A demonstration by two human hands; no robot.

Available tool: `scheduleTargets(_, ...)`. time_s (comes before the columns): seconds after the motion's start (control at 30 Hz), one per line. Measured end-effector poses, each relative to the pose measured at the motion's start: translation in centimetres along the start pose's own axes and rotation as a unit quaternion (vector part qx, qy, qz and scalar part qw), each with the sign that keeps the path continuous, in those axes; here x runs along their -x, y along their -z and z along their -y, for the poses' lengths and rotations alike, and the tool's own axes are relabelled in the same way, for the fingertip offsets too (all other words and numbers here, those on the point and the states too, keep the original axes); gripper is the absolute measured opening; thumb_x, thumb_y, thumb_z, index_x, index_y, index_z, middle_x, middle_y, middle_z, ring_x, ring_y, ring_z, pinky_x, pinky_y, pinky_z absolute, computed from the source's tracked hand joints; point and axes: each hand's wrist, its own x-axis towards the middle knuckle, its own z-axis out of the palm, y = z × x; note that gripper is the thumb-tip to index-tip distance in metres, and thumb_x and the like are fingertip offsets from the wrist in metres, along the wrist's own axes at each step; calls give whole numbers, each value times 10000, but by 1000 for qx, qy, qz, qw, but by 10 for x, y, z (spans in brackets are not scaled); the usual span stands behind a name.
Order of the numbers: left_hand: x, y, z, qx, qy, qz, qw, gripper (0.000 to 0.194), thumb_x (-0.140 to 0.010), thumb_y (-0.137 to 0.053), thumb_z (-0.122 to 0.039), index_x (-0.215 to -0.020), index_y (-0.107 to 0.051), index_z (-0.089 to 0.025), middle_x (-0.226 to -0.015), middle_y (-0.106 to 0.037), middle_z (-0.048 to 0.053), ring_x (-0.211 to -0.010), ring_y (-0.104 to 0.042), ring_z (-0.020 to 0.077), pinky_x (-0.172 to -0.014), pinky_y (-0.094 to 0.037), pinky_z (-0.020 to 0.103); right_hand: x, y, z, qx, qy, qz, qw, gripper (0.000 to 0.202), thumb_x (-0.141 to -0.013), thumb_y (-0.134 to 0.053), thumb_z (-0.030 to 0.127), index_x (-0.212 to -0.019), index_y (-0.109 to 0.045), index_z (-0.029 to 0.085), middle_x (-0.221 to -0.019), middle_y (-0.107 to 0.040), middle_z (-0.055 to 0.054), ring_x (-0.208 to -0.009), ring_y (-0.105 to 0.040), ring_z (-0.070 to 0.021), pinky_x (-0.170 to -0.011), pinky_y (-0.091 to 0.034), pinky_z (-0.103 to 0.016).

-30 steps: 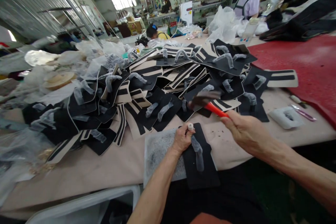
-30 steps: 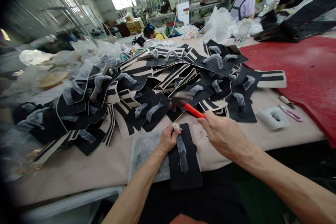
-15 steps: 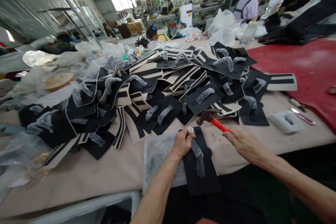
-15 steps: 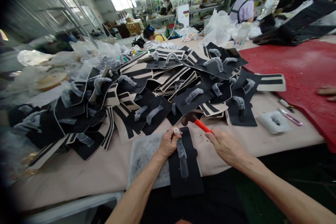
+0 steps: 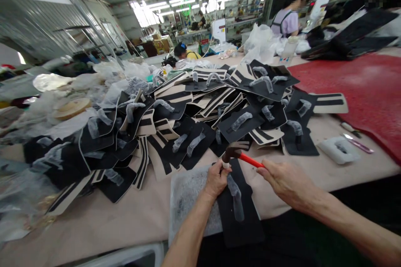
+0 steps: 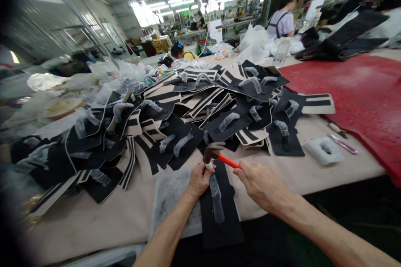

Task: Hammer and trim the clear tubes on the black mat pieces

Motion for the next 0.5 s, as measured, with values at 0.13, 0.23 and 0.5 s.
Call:
scheduleTargets(0.13,0,2,-1,15,-10,2,1000,133,-912,-530,-230,-993,-632,-203,-885,-711,37,-818,-673,186,-779,-514,293,5,-31,-28,-138,-97,22,985,427,-1013,-260,508,-788,-490,227,-640,-586,-8,-595,-552,-165,-560,-307,-290)
scheduleTargets(0.23,0,4,0,26,3,11,1000,197,-918,-525,-251,-1081,-625,-202,-940,-718,50,-867,-678,197,-827,-523,320,7,-65,-61,-171,-173,66,968,444,-1014,-238,463,-735,-482,218,-632,-558,-6,-588,-544,-154,-562,-358,-273)
scheduleTargets(0.5,-11,22,-9,69,64,70,993,410,-856,-589,-301,-1252,-631,-205,-1239,-684,99,-1178,-623,260,-1077,-461,423,3,-95,-39,0,-90,-107,990,352,-889,-459,234,-1203,-594,146,-1227,-598,-182,-1104,-570,-323,-939,-435,-475)
